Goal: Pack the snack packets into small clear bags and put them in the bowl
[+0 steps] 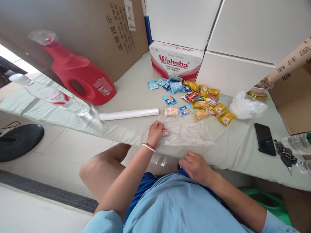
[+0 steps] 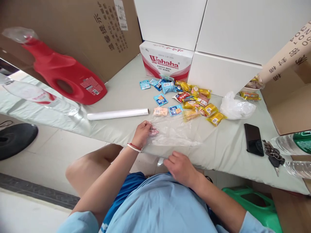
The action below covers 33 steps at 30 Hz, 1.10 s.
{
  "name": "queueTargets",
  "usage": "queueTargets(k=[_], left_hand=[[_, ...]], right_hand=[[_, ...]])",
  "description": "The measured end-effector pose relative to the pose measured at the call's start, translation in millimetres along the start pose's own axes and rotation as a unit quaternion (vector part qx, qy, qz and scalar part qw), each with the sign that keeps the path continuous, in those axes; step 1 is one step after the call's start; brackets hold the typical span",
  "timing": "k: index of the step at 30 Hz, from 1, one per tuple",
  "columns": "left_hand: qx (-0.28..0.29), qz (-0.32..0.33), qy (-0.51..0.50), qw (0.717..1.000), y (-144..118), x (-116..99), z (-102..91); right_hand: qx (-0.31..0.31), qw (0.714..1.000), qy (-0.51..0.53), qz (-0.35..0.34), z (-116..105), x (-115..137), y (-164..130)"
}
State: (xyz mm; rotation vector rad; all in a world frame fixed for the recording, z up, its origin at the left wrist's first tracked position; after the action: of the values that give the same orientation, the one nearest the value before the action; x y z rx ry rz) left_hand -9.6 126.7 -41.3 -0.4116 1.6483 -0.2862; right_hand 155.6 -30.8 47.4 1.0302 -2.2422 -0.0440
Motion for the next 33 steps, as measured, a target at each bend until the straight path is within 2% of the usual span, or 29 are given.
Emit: queueTargets(k=[2, 3, 6, 7, 9, 11, 13, 15, 17, 20, 22, 23, 25, 27, 29, 31, 33], left_hand=[[0.006, -0.009, -0.013, 1.000, 1, 1, -0.4], [0.009, -0.011, -0.016, 1.000, 1, 1, -0.2], [0.012, -0.011, -0.016, 1.000, -1, 0, 1.3], [0.011, -0.010, -0.015, 1.000, -2, 0, 1.9], [0.010, -0.009, -0.012, 1.000, -4, -2, 2.7], [0.008, -0.009, -0.013, 1.000, -5, -3, 2.9], [0.006, -0.011, -0.018, 1.000, -5, -2, 2.1], [0.002, -0.014, -0.026, 1.000, -6, -1, 0.7], [0.001, -0.017, -0.034, 0.999, -5, 0, 0.0], [0.005, -0.024, -0.042, 0.999, -5, 1, 0.2], [0.013, -0.031, -0.045, 0.998, -3, 1, 0.7], [0.018, -0.034, -0.047, 0.998, -2, 0, 1.0], [0.030, -0.041, -0.051, 0.997, -1, -1, 1.5], [0.038, -0.046, -0.053, 0.997, 0, -2, 1.3], [0.038, -0.046, -0.055, 0.997, 0, -2, 0.9], [0.037, -0.041, -0.056, 0.997, 0, -3, 1.2], [0.037, -0.035, -0.055, 0.997, -2, -3, 2.1]], right_hand=[[-0.001, 1.000, 0.022, -0.004, 1, 9, -8], [-0.023, 0.999, 0.026, 0.011, -6, 8, -7], [-0.125, 0.986, -0.019, 0.105, -43, -18, 9], [-0.138, 0.979, -0.042, 0.143, -53, -30, 19], [-0.102, 0.969, -0.078, 0.213, -57, -55, 42], [-0.001, 0.960, -0.093, 0.265, -43, -76, 62], [0.095, 0.949, -0.088, 0.287, -22, -85, 70], [0.128, 0.950, -0.067, 0.276, -9, -82, 70], [0.086, 0.969, -0.039, 0.226, -8, -68, 64], [-0.004, 0.993, -0.016, 0.117, -12, -36, 40], [-0.017, 0.998, -0.018, 0.058, -4, -16, 18], [0.004, 0.999, -0.018, 0.035, 5, -7, 8], [0.084, 0.996, -0.005, 0.001, 24, 8, -10], [0.154, 0.987, 0.038, -0.013, 26, 22, -20], [0.158, 0.981, 0.112, -0.009, 0, 30, -16], [0.093, 0.980, 0.174, 0.019, -44, 25, 1], [-0.001, 0.985, 0.155, 0.076, -86, 0, 23]])
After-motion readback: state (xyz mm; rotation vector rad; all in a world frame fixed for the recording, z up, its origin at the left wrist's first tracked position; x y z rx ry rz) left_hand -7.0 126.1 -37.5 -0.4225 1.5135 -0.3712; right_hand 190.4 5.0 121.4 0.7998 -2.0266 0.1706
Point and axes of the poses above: each hand's wrist, its own y-axis towards the middle knuckle, its own z-axis out of the palm, x = y × z, the point moved 9 cm from there along y, towards the middle knuckle, and after that the axes turned 12 degrees about y, right-handed, at the moved point
